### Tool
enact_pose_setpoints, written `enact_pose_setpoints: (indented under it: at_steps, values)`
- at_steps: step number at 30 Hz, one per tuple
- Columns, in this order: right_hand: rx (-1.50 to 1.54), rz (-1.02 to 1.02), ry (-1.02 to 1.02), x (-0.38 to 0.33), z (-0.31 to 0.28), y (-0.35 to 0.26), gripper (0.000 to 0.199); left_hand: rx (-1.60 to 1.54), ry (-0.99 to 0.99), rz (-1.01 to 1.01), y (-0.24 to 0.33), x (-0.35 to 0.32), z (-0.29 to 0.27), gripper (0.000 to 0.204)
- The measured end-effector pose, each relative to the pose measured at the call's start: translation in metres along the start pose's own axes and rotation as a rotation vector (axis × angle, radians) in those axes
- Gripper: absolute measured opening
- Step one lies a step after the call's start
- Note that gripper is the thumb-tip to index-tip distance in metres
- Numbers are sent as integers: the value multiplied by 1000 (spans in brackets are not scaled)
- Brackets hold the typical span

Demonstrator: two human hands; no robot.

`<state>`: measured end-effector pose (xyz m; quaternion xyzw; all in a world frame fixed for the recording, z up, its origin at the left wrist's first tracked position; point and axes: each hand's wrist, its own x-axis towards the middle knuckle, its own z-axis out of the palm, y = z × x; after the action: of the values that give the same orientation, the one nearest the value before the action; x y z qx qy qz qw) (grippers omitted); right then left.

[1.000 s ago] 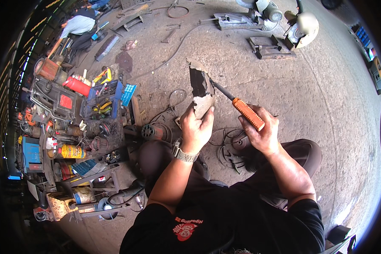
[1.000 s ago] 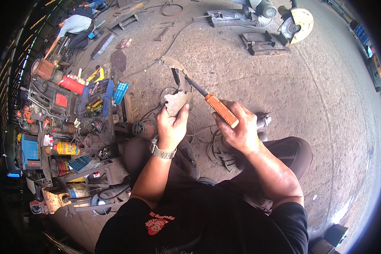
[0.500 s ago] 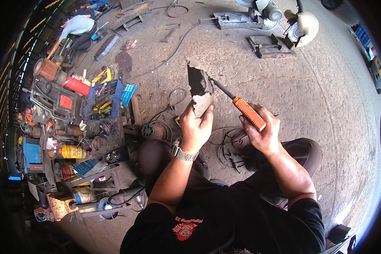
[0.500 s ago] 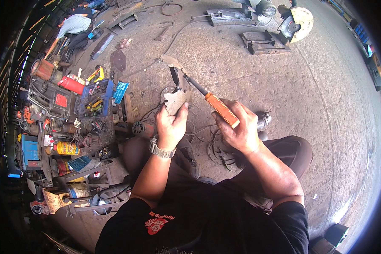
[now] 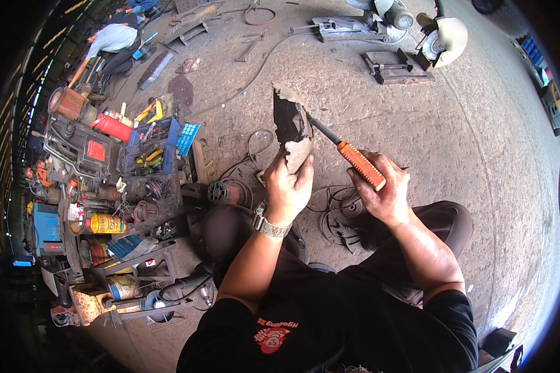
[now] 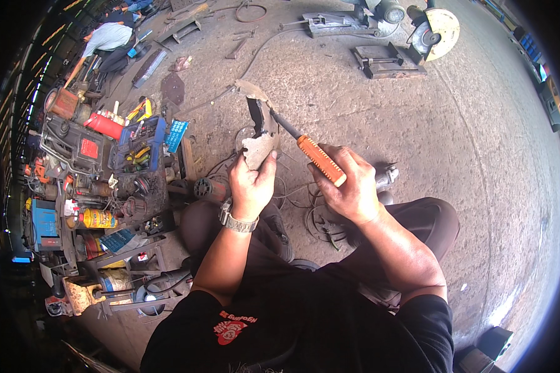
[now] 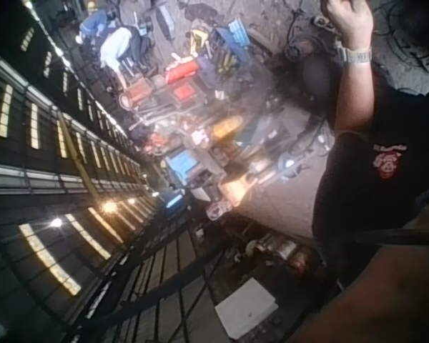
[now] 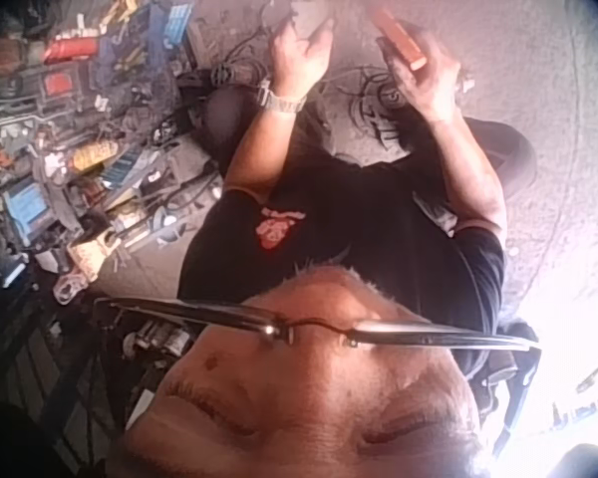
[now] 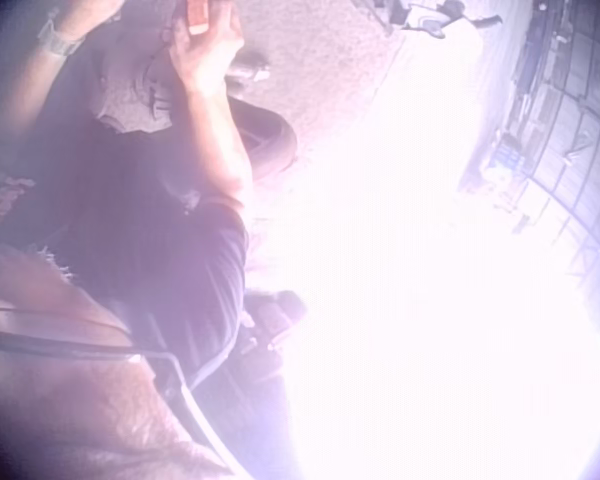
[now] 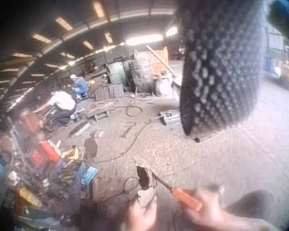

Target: The person scrapes a curved metal part with a chisel, repeatedly removing material from the surface. The person rotates the part to access different areas and continues scraping throughout the clip.

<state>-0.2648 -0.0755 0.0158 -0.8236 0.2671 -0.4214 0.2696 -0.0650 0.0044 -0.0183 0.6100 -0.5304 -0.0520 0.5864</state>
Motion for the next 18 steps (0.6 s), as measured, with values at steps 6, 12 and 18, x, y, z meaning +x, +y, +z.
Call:
enact_pose_setpoints:
  at_steps: [6, 12, 18]
  values:
    - [-4, 2, -6, -1, 0, -3, 38, -75, 22, -20, -4, -1, 3, 20]
    - [21, 57, 22, -3, 0, -1, 39, -92, 34, -26, -6, -1, 3, 19]
    - [3, 19, 44, -2, 3, 0, 40, -90, 25, -23, -6, -1, 3, 20]
